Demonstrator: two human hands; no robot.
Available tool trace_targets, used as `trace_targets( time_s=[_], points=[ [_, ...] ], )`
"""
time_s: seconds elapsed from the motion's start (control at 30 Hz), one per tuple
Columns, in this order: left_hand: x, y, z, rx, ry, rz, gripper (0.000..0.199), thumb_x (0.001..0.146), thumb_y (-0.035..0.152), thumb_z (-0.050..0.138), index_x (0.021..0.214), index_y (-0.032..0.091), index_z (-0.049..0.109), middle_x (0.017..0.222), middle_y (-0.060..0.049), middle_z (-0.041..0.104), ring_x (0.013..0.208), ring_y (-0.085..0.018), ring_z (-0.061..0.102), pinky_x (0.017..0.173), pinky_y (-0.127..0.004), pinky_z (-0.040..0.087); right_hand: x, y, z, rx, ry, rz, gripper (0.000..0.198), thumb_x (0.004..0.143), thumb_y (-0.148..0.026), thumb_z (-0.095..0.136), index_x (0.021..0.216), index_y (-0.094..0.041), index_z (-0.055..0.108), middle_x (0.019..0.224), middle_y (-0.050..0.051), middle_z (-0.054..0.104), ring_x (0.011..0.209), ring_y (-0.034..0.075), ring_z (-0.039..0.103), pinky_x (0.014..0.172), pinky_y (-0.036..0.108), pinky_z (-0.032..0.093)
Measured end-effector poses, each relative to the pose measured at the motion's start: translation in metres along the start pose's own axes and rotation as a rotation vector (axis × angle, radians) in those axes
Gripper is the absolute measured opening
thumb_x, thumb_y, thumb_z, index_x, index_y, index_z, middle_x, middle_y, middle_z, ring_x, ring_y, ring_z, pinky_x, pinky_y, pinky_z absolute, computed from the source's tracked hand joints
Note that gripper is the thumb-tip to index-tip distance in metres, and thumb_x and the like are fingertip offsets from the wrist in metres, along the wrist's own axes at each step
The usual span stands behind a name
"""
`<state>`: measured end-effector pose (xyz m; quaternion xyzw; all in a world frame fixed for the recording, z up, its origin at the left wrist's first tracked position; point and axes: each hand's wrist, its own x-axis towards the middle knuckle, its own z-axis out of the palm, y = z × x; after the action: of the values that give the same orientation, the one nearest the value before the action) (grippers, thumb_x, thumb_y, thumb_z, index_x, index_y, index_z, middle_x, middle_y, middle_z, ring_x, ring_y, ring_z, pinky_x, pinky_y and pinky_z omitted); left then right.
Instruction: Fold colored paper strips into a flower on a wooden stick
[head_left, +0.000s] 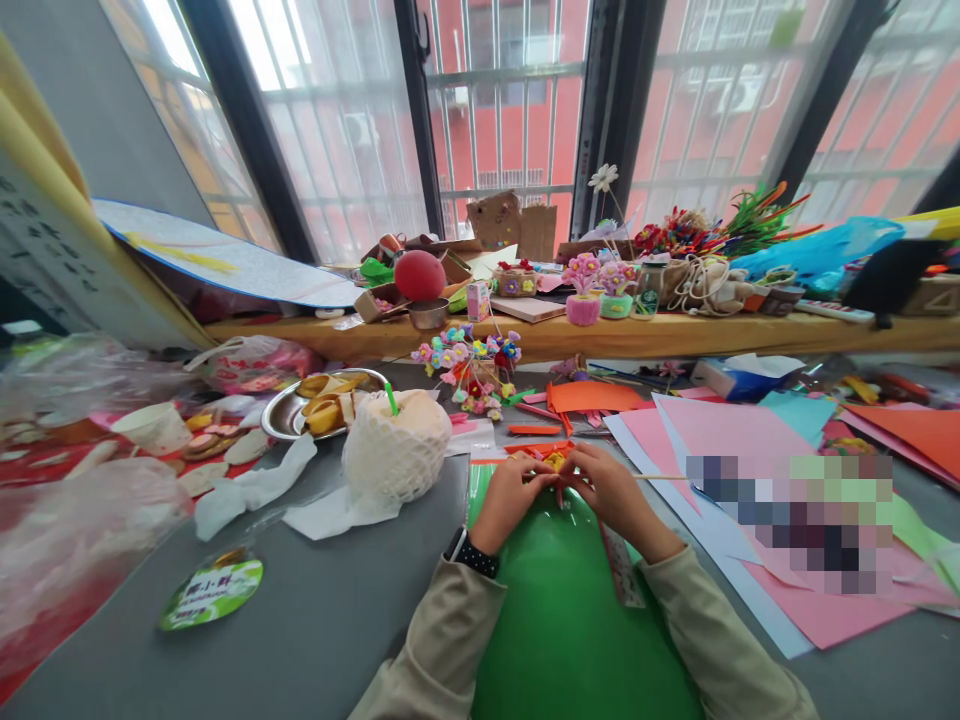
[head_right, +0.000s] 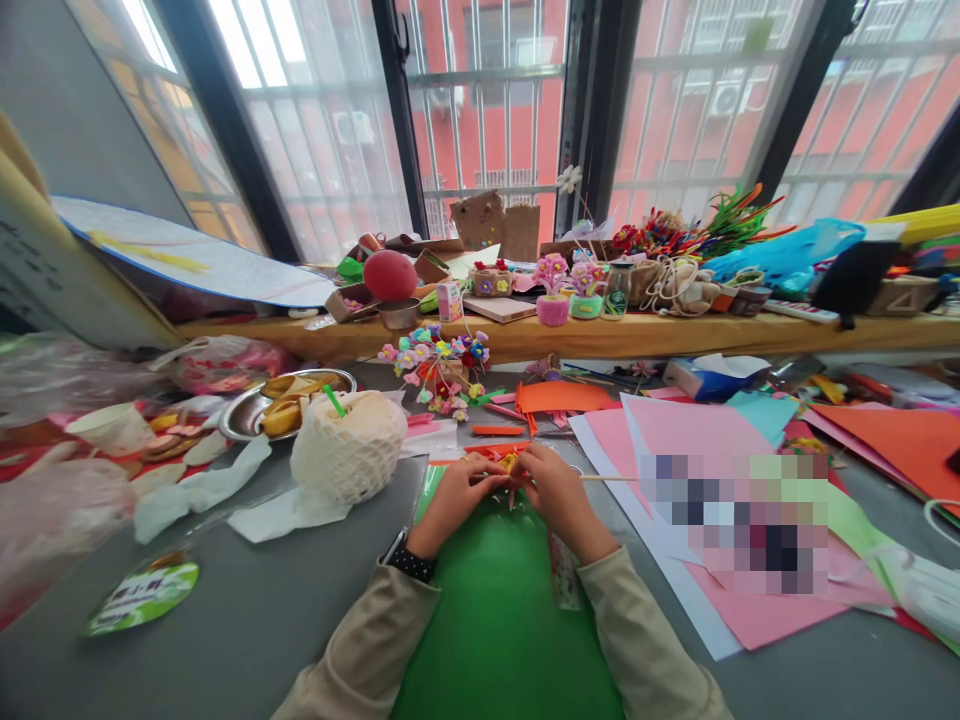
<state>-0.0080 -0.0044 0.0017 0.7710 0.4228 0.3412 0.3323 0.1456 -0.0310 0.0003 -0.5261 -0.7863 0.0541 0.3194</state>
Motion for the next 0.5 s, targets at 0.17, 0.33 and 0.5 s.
trace_targets(
  time_s=[0.17,0.33,0.5],
  points=[
    [0.0008,-0.0019,0.0000,-0.007,0.039,0.038,0.015,0.070,0.019,0.053,0.078,0.017,0.066,0.077,-0.005,0.062,0.077,-0.016,0.055,0.071,-0.027,0.041,0.0003,-0.0025,-0.0027,-0.065,0.013,-0.107,0.010,0.075,-0.013,0.050,0.068,-0.017,0.056,0.074,0.004,0.054,0.073,0.016,0.048,0.064,0.026,0.038],
    [-0.0002,-0.0030,0.0027,0.130,0.085,0.081,0.014,0.071,0.019,0.053,0.077,0.018,0.065,0.076,-0.004,0.061,0.077,-0.016,0.054,0.072,-0.029,0.041,0.0006,-0.0029,-0.0035,0.011,0.021,-0.008,0.003,0.073,-0.017,0.053,0.070,-0.017,0.055,0.075,0.003,0.054,0.071,0.015,0.049,0.062,0.024,0.039],
    [-0.0031,-0.0027,0.0058,0.227,0.077,0.131,0.015,0.073,0.018,0.051,0.079,0.020,0.064,0.079,-0.003,0.059,0.077,-0.015,0.053,0.072,-0.027,0.041,0.0005,0.0009,-0.0039,0.096,-0.046,0.111,0.012,0.073,-0.027,0.053,0.069,-0.016,0.053,0.069,0.001,0.055,0.060,0.012,0.049,0.054,0.022,0.037]
  ],
)
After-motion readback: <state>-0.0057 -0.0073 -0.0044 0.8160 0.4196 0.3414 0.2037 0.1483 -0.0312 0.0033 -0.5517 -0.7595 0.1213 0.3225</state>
